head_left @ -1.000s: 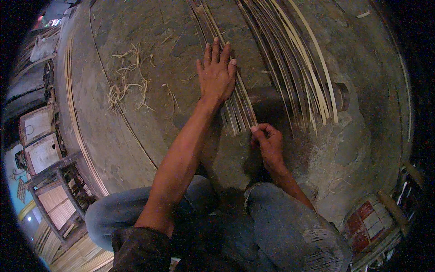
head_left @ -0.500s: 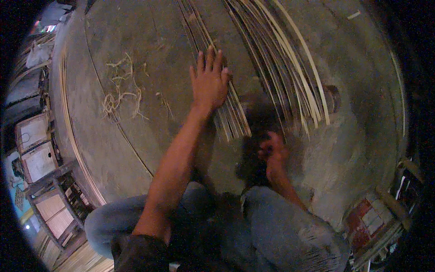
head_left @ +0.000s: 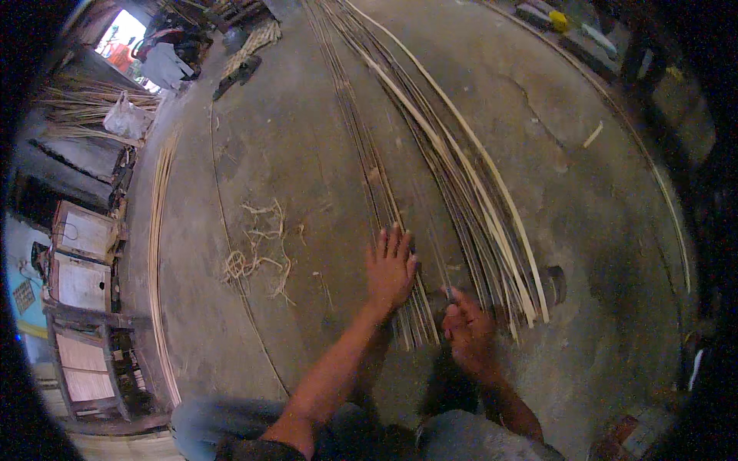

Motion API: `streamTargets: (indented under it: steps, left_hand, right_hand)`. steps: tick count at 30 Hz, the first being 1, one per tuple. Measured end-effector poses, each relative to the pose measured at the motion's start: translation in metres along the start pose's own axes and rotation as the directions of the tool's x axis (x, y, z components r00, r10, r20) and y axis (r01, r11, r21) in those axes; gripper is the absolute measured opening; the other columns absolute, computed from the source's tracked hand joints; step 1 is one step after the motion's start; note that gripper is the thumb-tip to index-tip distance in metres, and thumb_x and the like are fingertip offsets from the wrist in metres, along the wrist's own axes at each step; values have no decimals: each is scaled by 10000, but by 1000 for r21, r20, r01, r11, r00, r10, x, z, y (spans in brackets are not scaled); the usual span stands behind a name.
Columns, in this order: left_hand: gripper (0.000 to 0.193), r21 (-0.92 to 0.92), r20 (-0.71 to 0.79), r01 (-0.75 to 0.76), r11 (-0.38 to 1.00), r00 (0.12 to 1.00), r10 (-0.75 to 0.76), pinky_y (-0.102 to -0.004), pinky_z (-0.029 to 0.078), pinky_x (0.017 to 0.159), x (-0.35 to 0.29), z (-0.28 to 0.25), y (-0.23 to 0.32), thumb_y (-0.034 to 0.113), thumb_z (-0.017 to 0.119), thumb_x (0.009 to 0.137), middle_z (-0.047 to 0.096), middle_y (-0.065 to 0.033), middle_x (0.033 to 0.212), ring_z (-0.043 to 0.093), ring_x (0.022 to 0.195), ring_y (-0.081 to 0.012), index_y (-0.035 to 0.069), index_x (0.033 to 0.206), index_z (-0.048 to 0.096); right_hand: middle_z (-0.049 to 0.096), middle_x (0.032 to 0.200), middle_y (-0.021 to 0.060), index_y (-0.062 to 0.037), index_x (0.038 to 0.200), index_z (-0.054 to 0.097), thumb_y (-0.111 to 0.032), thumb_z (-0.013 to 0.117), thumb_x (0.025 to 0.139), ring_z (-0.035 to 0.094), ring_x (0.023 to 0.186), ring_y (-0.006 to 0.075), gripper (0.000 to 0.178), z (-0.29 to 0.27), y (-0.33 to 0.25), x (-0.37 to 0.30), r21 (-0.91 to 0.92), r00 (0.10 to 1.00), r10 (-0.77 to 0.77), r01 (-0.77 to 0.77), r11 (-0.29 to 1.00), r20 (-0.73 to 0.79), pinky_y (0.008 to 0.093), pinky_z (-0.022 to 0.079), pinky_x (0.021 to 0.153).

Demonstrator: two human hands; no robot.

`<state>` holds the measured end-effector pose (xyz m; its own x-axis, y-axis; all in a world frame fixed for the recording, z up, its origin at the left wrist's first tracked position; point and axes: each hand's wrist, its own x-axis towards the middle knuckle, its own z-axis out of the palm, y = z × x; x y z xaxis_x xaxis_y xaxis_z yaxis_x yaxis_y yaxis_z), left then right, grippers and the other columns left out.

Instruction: The person sits on the floor and unties a bundle of bamboo strips. They then separate the strips one by one, aligning them and placing them into a neat pile on the floor.

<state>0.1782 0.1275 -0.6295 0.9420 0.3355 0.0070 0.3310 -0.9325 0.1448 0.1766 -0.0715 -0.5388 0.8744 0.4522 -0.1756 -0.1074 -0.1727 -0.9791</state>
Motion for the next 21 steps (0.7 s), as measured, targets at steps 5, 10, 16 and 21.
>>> streamTargets:
  steps: [5,10,16,21]
  left_hand:
    - [548,-60,9,15,998,1000,-14,-587,214,1086,0,7,3,362,391,969,196,-66,1557,189,1423,-313,160,1468,289]
    - [542,-7,-14,8,1000,1000,-8,-586,230,1081,2,4,-5,363,383,975,181,-61,1561,174,1429,-304,173,1472,280]
    - [545,-59,-23,15,998,1000,-16,-569,245,1081,0,4,2,372,391,972,175,-60,1563,169,1431,-304,186,1473,283]
    - [546,-111,19,40,993,999,-39,-566,246,1081,-1,2,0,369,395,972,166,-55,1566,159,1433,-304,182,1473,283]
  right_hand:
    - [475,618,-25,36,1218,558,-257,494,962,420,542,69,395,-25,-32,-22,17,963,-269,269,963,-10,240,344,487]
    - [439,595,-29,44,1206,563,-260,480,956,387,534,59,402,-28,-57,13,-109,964,-266,267,958,21,242,326,478]
    - [421,611,-35,41,1282,509,-259,445,957,388,537,66,447,-20,-45,34,-88,985,-172,172,981,4,256,329,479]
    - [424,609,-25,38,1311,486,-257,435,962,397,549,78,460,-1,23,23,-119,994,-54,64,991,92,256,343,502]
